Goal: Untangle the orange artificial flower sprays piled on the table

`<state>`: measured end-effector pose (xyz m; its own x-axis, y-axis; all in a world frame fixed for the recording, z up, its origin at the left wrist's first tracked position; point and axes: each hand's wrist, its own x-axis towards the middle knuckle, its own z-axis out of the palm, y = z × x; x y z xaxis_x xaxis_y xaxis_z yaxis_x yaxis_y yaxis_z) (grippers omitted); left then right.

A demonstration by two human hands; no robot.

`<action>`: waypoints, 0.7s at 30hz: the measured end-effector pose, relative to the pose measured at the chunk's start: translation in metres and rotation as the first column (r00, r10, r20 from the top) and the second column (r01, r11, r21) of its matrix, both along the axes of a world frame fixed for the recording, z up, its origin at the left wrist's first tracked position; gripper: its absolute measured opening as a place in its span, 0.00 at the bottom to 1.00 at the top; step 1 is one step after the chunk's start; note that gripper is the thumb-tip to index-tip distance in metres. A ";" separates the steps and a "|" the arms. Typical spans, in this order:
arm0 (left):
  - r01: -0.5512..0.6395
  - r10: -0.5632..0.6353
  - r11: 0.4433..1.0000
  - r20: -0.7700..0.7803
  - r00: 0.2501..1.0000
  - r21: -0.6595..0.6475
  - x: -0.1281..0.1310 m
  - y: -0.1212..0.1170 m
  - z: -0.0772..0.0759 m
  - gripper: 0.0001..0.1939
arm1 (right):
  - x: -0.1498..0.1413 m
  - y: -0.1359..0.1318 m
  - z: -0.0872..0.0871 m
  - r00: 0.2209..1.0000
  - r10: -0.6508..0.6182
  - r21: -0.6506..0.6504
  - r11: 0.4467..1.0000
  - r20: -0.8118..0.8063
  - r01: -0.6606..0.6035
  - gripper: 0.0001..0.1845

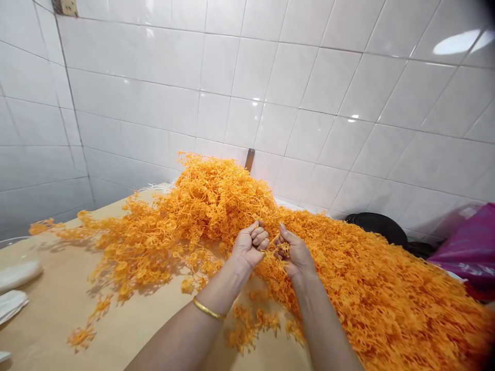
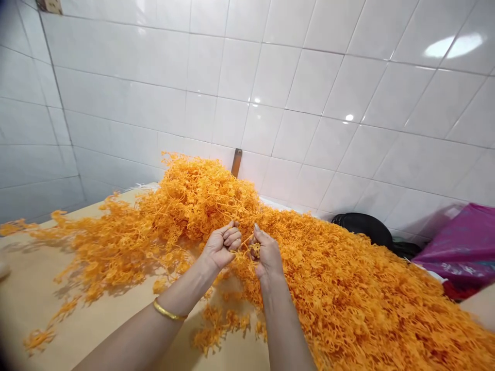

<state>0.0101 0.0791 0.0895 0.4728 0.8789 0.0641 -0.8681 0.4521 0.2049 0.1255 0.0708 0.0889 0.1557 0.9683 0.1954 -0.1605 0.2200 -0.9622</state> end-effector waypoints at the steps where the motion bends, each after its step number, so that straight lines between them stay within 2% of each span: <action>1: 0.022 -0.022 1.000 -0.006 1.000 -0.009 -0.001 0.000 0.000 0.13 | 0.008 0.003 0.000 0.998 -0.046 -0.011 0.999 -0.038 0.046 0.21; 4: 0.052 -0.053 0.998 -0.011 0.999 -0.020 -0.004 0.001 0.001 0.12 | 0.043 0.006 0.007 0.971 -0.198 -0.078 0.979 -0.133 0.189 0.21; 6: 0.022 -0.023 0.999 -0.018 1.000 -0.048 -0.004 0.001 0.001 0.13 | 0.064 0.000 0.014 0.946 -0.284 -0.106 0.957 -0.156 0.270 0.15; 8: -0.003 0.000 0.997 -0.036 0.999 -0.082 -0.002 0.001 0.001 0.13 | 0.073 -0.013 0.019 0.942 -0.312 -0.126 0.947 -0.126 0.297 0.07; 10: -0.013 0.008 0.995 -0.056 0.998 -0.098 0.001 0.001 0.000 0.13 | 0.068 -0.031 0.020 0.960 -0.278 -0.103 0.956 -0.030 0.273 0.12; 13: -0.050 0.042 0.995 -0.088 0.995 -0.090 0.005 0.000 0.000 0.12 | 0.039 -0.060 0.018 0.943 -0.215 0.026 0.976 0.252 0.216 0.14; 16: -0.091 0.079 0.993 -0.140 0.987 -0.080 0.008 -0.003 0.004 0.11 | 0.009 -0.081 0.013 0.775 -0.250 0.158 0.968 0.581 0.194 0.18; 18: -0.091 0.078 0.994 -0.195 0.978 -0.055 0.010 -0.007 0.007 0.09 | -0.004 -0.086 0.010 0.661 -0.279 0.216 0.960 0.696 0.178 0.22; 19: -0.091 0.082 0.995 -0.226 0.971 -0.029 0.011 -0.010 0.008 0.09 | -0.008 -0.086 0.009 0.630 -0.283 0.227 0.959 0.723 0.170 0.21; 21: -0.107 0.116 0.993 -0.284 0.952 0.047 0.014 -0.015 0.008 0.07 | -0.012 -0.083 0.008 0.618 -0.279 0.231 0.960 0.735 0.159 0.17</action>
